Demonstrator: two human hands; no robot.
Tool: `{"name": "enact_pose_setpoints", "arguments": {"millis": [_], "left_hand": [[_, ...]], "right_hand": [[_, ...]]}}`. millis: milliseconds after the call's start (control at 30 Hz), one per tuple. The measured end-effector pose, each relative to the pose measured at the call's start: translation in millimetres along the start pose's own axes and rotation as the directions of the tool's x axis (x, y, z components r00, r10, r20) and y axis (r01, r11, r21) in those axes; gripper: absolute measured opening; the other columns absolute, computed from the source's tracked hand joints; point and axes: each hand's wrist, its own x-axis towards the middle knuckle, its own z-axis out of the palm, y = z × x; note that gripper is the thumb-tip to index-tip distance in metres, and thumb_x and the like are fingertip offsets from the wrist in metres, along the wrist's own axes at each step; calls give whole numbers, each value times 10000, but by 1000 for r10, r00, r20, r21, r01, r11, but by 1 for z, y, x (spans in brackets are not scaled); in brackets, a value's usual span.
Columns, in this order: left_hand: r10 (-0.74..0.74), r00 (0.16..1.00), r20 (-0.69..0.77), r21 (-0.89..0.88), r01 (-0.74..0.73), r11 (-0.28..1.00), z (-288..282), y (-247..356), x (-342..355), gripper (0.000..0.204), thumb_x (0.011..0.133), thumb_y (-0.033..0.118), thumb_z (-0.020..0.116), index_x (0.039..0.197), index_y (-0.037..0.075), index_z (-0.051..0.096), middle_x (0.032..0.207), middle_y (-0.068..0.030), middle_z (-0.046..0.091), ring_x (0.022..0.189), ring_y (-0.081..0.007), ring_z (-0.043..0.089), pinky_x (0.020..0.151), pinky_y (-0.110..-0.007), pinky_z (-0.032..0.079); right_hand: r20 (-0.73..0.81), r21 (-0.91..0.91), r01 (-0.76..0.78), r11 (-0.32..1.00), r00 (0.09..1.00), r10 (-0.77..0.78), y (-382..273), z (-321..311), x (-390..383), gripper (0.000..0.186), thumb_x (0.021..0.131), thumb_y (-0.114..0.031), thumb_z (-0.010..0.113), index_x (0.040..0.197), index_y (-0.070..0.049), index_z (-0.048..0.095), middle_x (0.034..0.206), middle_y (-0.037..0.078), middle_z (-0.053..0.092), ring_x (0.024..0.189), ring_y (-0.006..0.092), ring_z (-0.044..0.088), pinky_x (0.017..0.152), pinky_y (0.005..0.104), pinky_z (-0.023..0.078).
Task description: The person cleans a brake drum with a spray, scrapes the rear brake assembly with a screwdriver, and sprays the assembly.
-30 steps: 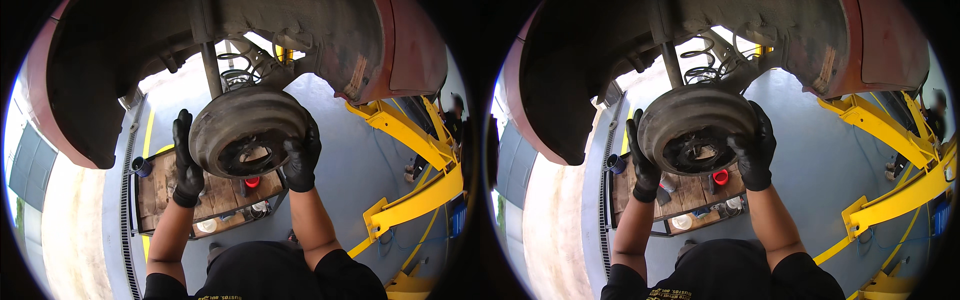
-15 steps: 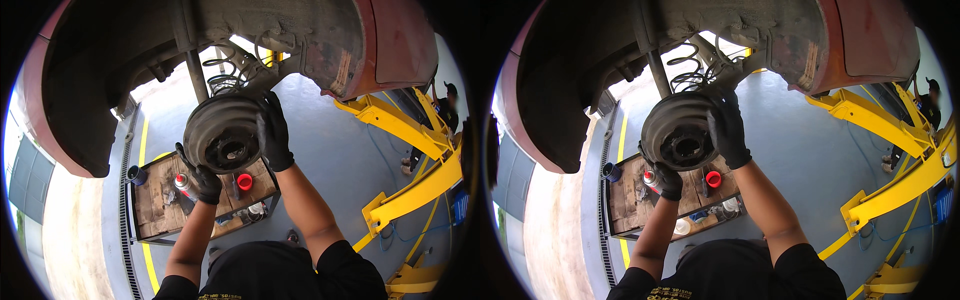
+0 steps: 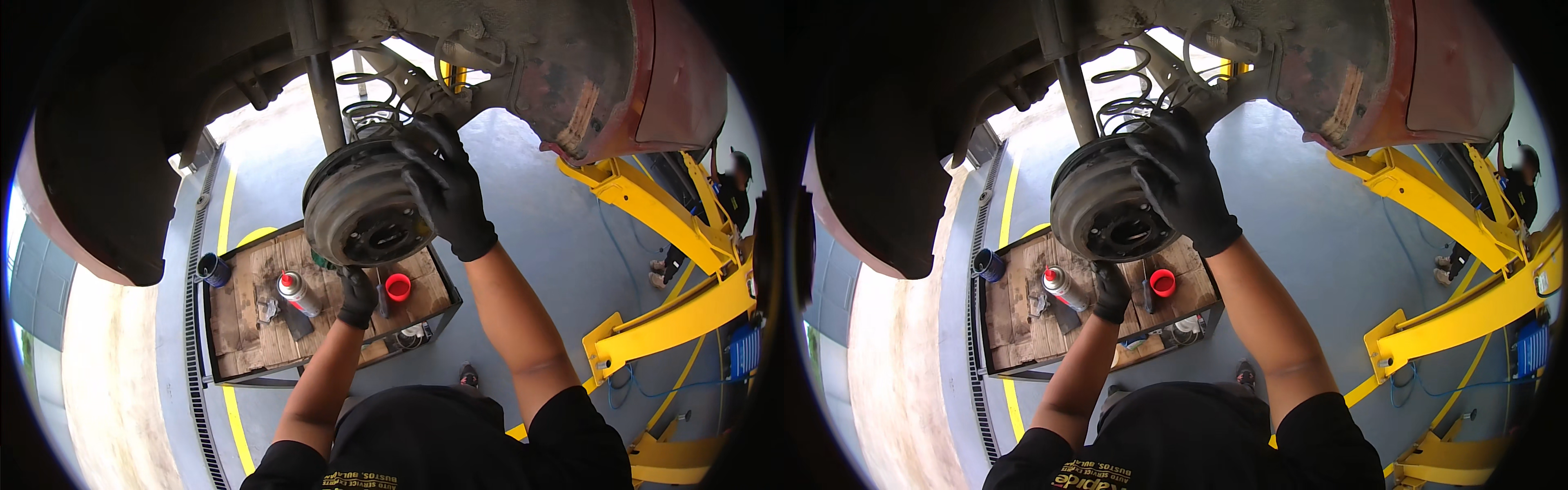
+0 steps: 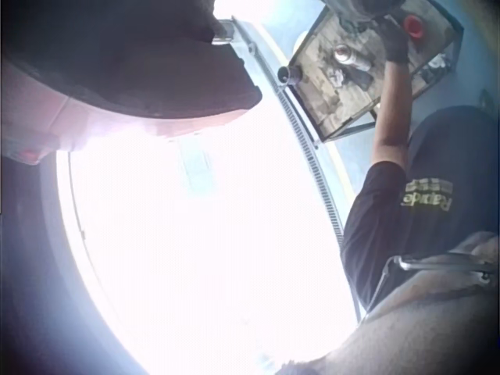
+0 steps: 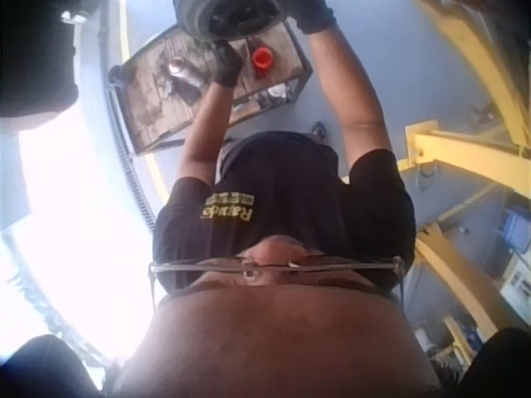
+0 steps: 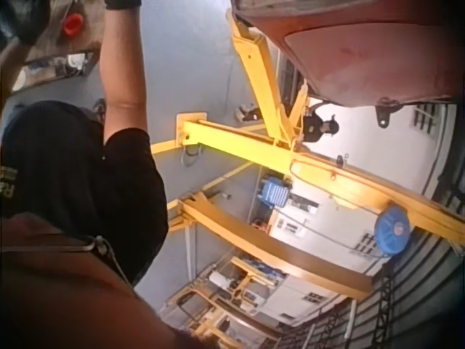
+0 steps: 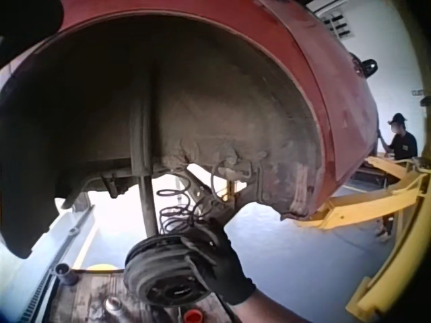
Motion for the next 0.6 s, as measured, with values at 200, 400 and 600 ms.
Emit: {"name": "enact_pose_setpoints", "arguments": {"millis": [200, 400, 600], "left_hand": [[225, 974, -30, 63, -223, 973, 9, 136, 63, 617, 1103, 405, 331, 1572, 9, 275, 1513, -173, 442, 1350, -268, 462, 1139, -386, 363], [366, 931, 15, 445, -334, 831, -1, 135, 72, 558, 1105, 383, 322, 1387, -56, 520, 1145, -132, 648, 1043, -225, 609, 941, -364, 481], [-57, 961, -271, -371, -49, 927, 21, 141, 66, 516, 1091, 360, 395, 1318, -78, 546, 1122, -203, 649, 1001, -295, 639, 880, -383, 519]], "right_hand": [[75, 190, -299, 935, 954, 290, -6, -5, -1, 578, 914, -203, 717, 1427, -29, 515, 1359, 236, 590, 1223, 369, 611, 1009, 414, 486], [70, 65, -409, 910, 912, 405, -18, 2, 3, 483, 962, -173, 610, 1409, -11, 524, 1101, 224, 710, 1002, 334, 708, 884, 392, 535], [-82, -25, -225, 974, 971, 222, -2, 9, -6, 286, 953, -159, 621, 1167, 28, 656, 1015, 202, 715, 907, 328, 706, 816, 374, 539]]}}
